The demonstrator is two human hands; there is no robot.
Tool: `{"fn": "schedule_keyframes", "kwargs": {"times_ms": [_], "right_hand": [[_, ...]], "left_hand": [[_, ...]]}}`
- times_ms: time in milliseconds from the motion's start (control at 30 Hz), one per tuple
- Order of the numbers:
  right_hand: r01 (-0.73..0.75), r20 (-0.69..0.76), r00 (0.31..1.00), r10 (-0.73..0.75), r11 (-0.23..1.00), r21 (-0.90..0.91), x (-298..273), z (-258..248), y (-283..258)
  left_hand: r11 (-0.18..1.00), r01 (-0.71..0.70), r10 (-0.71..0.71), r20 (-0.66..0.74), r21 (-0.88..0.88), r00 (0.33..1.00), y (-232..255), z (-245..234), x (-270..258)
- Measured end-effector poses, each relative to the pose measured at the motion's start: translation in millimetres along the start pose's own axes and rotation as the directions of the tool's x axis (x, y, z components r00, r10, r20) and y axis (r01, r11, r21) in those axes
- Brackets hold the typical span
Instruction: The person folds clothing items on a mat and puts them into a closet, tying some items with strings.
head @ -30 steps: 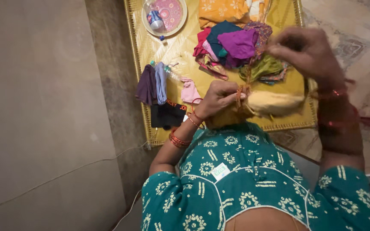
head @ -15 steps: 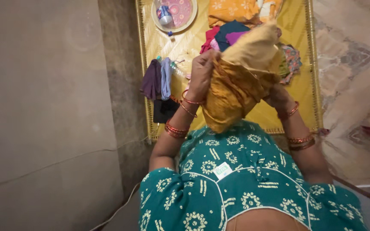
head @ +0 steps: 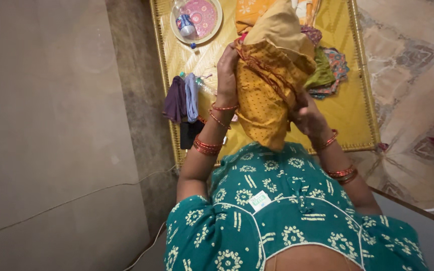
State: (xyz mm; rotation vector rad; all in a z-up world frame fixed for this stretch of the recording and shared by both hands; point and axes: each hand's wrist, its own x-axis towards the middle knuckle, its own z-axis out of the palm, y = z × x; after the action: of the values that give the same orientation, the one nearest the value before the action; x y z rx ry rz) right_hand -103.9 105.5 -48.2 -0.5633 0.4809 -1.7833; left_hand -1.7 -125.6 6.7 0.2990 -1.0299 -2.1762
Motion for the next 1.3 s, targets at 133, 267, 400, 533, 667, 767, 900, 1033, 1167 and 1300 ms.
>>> {"fn": "schedule_keyframes", "kwargs": {"times_ms": [133, 267, 400, 533, 667, 767, 900, 1033, 1167, 1300], "right_hand": [[0.006, -0.206, 0.978, -0.033, 0.992, -0.129, 7, 21, 0], [-0.072, -0.317, 0.948, 0.02, 0.985, -0.155, 6, 24, -7], [-0.058, -0.269, 0.963, 0.022, 0.99, -0.129, 3, 54, -24], [-0.098, -0.294, 0.955, 0.037, 0.976, -0.196, 2, 73, -33], [-0.163, -0.334, 0.94, 0.068, 0.951, -0.264, 3, 81, -37], [-0.135, -0.341, 0.94, -0.004, 0.914, -0.383, 0, 77, -40], [-0.177, -0.326, 0.944, -0.043, 0.771, -0.611, -12, 50, -56], [-0.38, -0.493, 0.87, -0.024, 0.605, -0.7, -10, 24, -48], [-0.096, -0.056, 0.935, -0.35, -0.1, -0.99, -20, 12, -45], [-0.478, -0.512, 0.858, 0.04, 0.423, -0.77, -33, -42, -23]], "left_hand": [[0.984, 0.046, -0.046, -0.001, -0.17, 0.999, -5, -12, -3], [0.966, 0.061, -0.079, -0.061, -0.252, 0.995, -26, -51, -3], [0.971, 0.158, -0.194, -0.208, -0.179, 0.959, -50, -82, -10], [0.958, 0.285, -0.278, -0.162, 0.019, 0.947, -73, -92, -44], [0.906, 0.379, -0.391, -0.034, -0.188, 0.92, -107, -89, -72], [0.907, 0.351, -0.381, -0.096, -0.234, 0.92, -102, -88, -69], [0.897, 0.266, -0.284, 0.0, -0.353, 0.959, -58, -66, -62], [0.999, 0.044, -0.044, -0.025, 0.0, 0.999, -14, -38, -50], [0.905, -0.236, 0.194, 0.15, 0.354, 0.97, 9, -2, -51], [0.83, -0.241, 0.098, 0.294, 0.502, 0.951, 7, 39, -69]]}}
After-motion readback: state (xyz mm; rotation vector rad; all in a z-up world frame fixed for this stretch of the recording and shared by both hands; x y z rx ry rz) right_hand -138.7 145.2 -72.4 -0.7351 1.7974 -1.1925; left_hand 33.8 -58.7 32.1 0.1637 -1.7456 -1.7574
